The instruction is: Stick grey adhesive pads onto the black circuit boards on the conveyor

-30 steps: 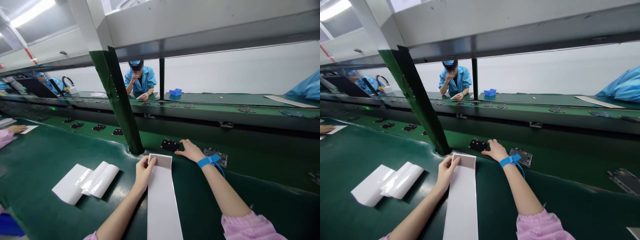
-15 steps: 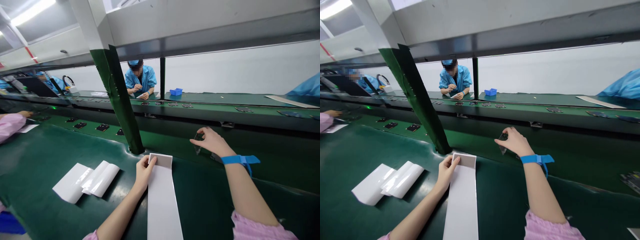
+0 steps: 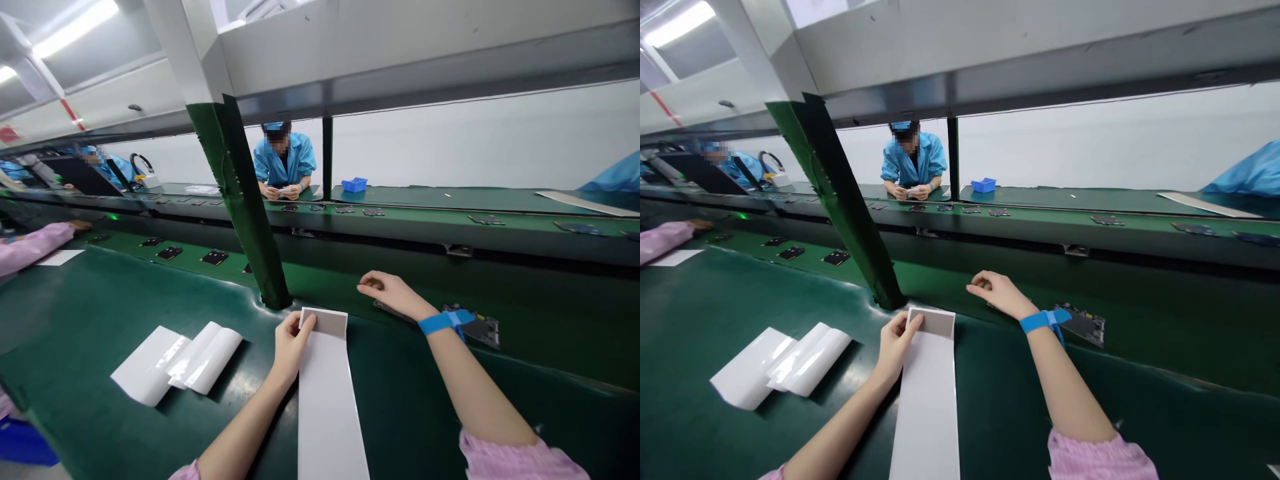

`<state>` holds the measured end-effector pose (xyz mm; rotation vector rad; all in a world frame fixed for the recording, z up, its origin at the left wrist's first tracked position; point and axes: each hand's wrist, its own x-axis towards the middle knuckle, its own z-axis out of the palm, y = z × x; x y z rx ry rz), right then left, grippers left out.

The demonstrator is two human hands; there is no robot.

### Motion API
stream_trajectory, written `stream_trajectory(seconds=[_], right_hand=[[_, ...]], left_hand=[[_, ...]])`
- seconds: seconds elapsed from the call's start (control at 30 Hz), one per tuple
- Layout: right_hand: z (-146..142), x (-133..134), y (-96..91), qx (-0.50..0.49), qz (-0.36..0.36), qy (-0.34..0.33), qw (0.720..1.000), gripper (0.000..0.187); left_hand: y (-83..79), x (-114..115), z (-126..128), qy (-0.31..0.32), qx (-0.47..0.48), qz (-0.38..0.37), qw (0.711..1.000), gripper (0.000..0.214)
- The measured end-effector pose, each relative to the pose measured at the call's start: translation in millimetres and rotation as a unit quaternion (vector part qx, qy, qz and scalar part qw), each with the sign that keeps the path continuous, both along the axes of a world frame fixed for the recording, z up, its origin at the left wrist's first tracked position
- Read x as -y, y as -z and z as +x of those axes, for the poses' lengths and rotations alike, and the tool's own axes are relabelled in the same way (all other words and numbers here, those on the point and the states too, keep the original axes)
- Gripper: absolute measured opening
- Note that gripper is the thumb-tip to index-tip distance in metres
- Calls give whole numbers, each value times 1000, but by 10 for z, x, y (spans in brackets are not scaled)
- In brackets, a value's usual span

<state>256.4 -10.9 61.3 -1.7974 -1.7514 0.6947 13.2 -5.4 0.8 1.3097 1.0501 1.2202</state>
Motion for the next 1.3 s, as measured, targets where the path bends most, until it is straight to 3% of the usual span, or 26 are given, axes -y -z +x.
stream_trajectory(seconds=[0.1, 0.2, 0.37, 0.47, 0.73, 1.0, 1.3], right_hand=[[-231, -10, -30, -116, 11, -93, 989, 36], [-459, -28, 28, -197, -28, -165, 966, 41], [-638, -46, 141, -282, -40, -162, 945, 34], [-674, -37, 144, -280, -14, -155, 947, 29], [-736, -9, 111, -172, 38, -126, 976, 20], [-699, -6, 81, -144, 16, -135, 980, 23], [-696, -9, 68, -143, 4, -158, 977, 36]], left_hand=[[1, -2, -11, -8, 12, 3, 1000, 33], [-6, -1, -29, -28, 38, -7, 999, 34], [-44, -24, -63, -5, 84, -17, 996, 33], [-66, -55, -94, 21, 82, -3, 996, 39], [-97, -111, -149, -24, 39, 17, 999, 28], [-137, -138, -182, -5, 16, 29, 999, 24], [-142, -131, -174, -24, 4, 36, 999, 32]])
